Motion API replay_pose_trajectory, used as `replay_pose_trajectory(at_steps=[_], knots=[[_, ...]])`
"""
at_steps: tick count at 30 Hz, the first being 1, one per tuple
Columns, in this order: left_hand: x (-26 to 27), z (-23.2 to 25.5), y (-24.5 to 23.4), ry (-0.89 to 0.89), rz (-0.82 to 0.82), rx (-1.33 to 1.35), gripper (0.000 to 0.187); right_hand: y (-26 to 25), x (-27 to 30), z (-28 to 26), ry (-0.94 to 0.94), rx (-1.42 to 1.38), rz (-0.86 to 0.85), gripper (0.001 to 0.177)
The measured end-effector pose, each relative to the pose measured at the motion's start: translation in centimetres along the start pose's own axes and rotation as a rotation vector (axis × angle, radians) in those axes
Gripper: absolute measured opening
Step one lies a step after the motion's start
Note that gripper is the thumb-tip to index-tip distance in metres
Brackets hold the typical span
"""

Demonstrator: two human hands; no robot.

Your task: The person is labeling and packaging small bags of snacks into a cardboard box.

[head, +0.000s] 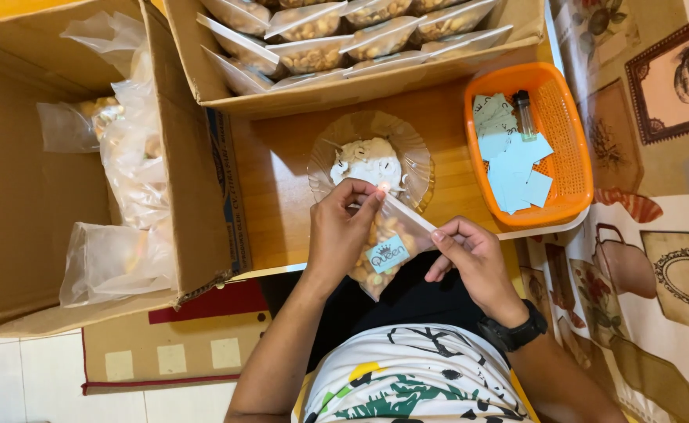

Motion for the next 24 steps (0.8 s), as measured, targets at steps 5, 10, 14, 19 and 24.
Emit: replay_pose_trajectory(at_steps=[5,10,14,19,24], knots=[[1.7,-0.8,-0.6,0.023,0.010,0.019,0.006,-0.1,0.8,-0.3,-0.023,0.023,-0.044,0.021],[4.5,-0.5,-1.5,0.187,0.027,0.009,0.004,0.2,1.5,-3.7,-0.131,0.263,-0.142,0.012],[6.1,1.0,-2.0,0.370,0.045,0.096,0.005,2.1,2.7,-9.5,-0.325,0.417,-0.117,0.026],[7.5,2.4,-2.4,0.503,0.048,0.156,0.006,4.5,4.3,-13.9,-0.590,0.461,-0.021,0.014],[8.7,5.9,-3.1,0.608,-0.080,0.232,0.028,5.7,5.4,-16.1,-0.721,0.465,0.042,0.009]])
Point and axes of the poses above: each hand's wrist, its own x-axis away from the middle knuckle, its own y-axis out of the palm, z = x × y, the point moved 6 cm from there along -x, towards the middle knuckle, and after that the axes turned 9 degrees about x, right-handed, at the moved point
